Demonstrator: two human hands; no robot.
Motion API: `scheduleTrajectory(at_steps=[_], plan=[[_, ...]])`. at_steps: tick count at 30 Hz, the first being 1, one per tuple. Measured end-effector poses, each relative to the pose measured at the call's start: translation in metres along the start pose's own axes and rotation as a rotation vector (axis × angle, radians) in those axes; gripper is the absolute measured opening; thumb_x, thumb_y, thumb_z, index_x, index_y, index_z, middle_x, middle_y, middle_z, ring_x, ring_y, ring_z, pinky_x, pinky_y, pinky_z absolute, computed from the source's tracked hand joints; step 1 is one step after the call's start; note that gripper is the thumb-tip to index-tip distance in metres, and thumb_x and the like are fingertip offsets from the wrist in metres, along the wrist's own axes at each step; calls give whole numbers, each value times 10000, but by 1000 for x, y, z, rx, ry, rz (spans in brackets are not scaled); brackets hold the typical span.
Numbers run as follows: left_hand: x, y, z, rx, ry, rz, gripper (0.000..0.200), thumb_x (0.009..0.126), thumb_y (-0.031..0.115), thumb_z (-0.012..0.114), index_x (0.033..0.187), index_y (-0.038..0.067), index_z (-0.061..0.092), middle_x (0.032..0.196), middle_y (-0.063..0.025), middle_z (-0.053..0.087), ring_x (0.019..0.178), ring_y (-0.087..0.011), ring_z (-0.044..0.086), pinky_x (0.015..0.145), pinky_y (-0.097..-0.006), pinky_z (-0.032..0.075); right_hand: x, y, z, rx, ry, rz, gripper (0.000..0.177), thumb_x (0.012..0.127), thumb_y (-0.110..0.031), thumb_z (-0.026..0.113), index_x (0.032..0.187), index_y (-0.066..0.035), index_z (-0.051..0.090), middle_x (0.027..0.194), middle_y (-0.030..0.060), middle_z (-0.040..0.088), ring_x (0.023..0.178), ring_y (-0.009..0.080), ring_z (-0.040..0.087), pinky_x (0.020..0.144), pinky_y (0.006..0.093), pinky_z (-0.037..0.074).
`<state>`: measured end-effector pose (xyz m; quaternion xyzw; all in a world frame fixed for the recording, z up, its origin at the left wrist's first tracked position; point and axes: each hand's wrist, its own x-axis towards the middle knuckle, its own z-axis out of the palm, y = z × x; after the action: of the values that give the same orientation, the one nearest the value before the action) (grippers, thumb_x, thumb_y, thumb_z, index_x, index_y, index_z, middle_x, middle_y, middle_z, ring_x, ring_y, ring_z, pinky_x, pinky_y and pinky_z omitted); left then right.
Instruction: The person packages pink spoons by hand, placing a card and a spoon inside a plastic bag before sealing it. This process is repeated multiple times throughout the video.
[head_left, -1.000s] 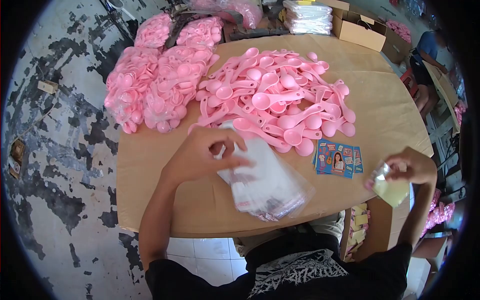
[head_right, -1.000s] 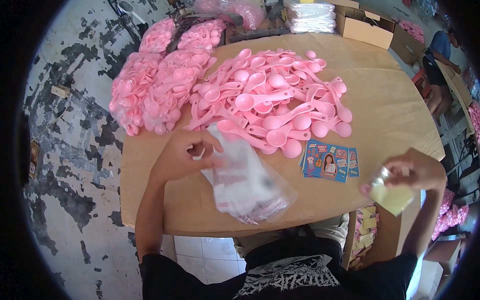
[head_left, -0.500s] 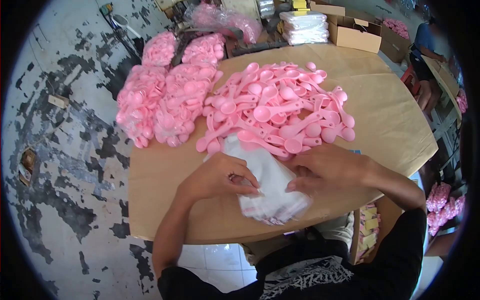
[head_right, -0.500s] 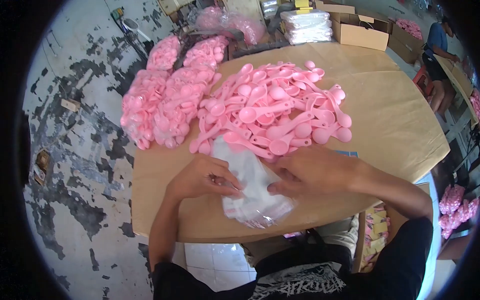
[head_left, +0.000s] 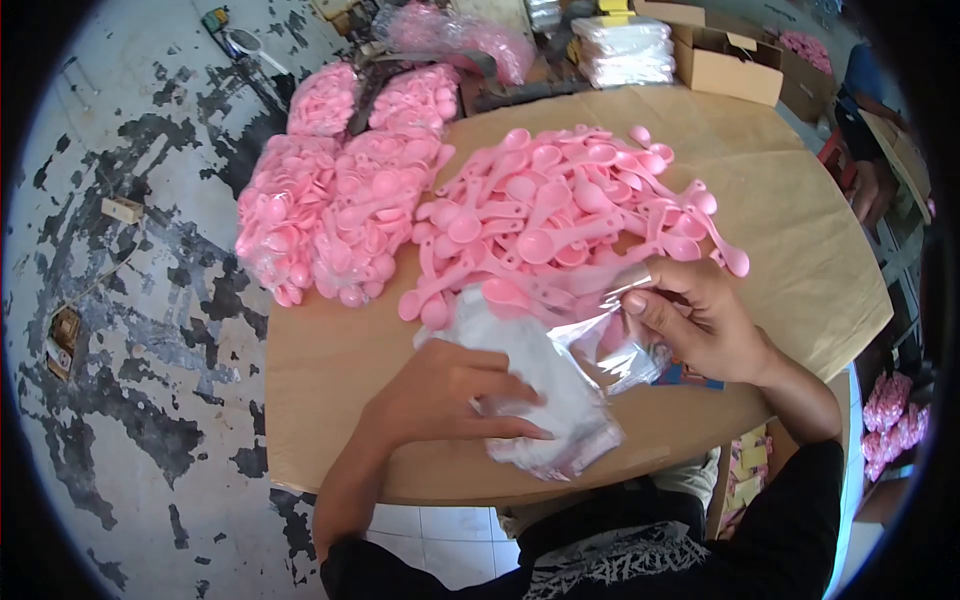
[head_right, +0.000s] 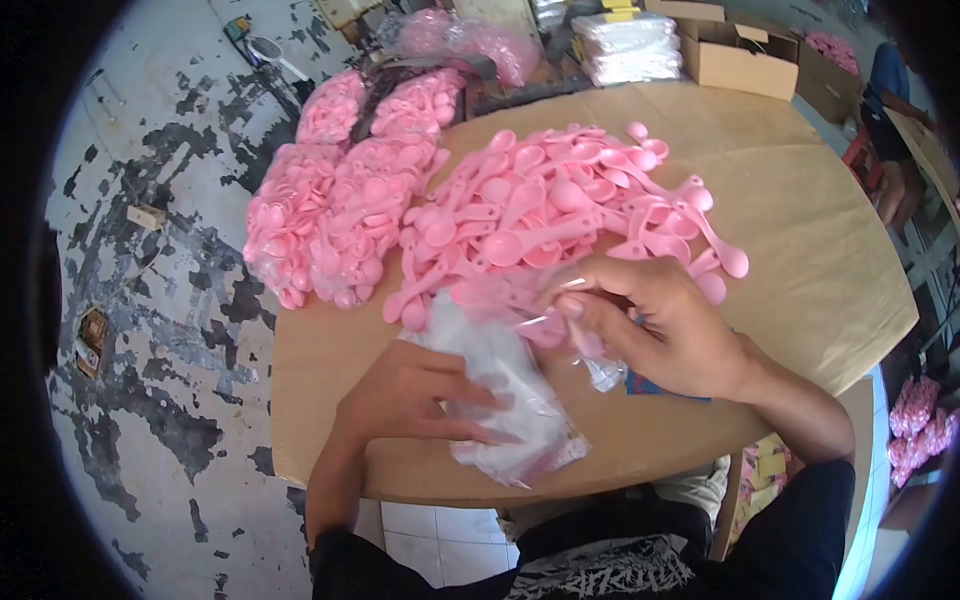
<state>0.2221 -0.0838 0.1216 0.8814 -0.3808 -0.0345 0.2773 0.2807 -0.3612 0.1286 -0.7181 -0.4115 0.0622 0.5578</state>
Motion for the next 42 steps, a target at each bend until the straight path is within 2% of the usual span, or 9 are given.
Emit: scheduleTrajectory(at_steps=[5,6,10,19,26,29,33,34,42], plan=[[26,20,29,-649,383,-11,538,882,364,653,1231,-34,552,1205,-129,581,1098,-257,574,933,-364,445,-5,-11,4,-118,-162,-70,145,921,-34,552,1038,-27,636,836,126,670,730,213,663,655,326,496],[33,28,27,-737,362,-153,447,985,332,501,1240,-35,521,1257,-147,572,1133,-255,576,980,-379,437,-7,-6,0,-100,-180,-42,95,881,-98,634,968,-68,658,755,56,659,628,208,609,590,304,468],[57,26,12,-1208,498,-220,364,1018,268,442,1269,5,468,1227,-229,575,1074,-308,619,941,-413,495,-23,-2,-59,-636,-562,260,360,788,-236,713,1082,-49,619,877,125,632,873,294,627,768,389,475],[45,-1,12,-1414,703,-336,397,1010,212,463,1344,17,375,1258,-228,545,1069,-314,623,905,-432,540,-42,29,-72,-678,-418,239,593,648,-315,811,1119,-45,570,1020,108,566,1031,299,544,857,393,422],[36,-14,17,-1265,856,-347,378,1007,194,477,1316,-10,399,1213,-193,564,1077,-298,621,945,-413,526,-18,25,-72,-442,-341,383,281,807,-246,751,896,-1,646,741,100,624,629,167,534,612,305,456],[35,-11,12,-1499,881,-288,369,984,141,521,1287,-37,409,1178,-198,579,1079,-288,621,934,-398,533,-1,37,-53,-230,-61,277,241,896,-217,667,1010,-6,644,846,94,663,703,142,574,669,299,483],[39,-7,11,-1288,928,-336,318,966,104,547,1255,-3,470,1115,-156,618,1013,-260,645,905,-377,545,41,-3,-36,-219,-164,425,264,955,-195,583,1162,-32,599,942,86,678,718,109,581,674,285,500],[38,-13,13,-1233,938,-320,313,962,112,559,1243,-2,483,1109,-153,622,1003,-254,647,900,-372,546,49,10,-33,-290,-191,213,273,956,-187,581,1186,-41,592,903,75,664,644,89,559,613,277,494],[33,-37,17,-1107,996,-332,340,944,155,606,1225,-13,513,1088,-138,637,1017,-211,627,901,-354,527,65,47,9,-87,-127,42,271,944,-168,590,1174,-23,591,815,18,648,712,61,557,684,266,487]])
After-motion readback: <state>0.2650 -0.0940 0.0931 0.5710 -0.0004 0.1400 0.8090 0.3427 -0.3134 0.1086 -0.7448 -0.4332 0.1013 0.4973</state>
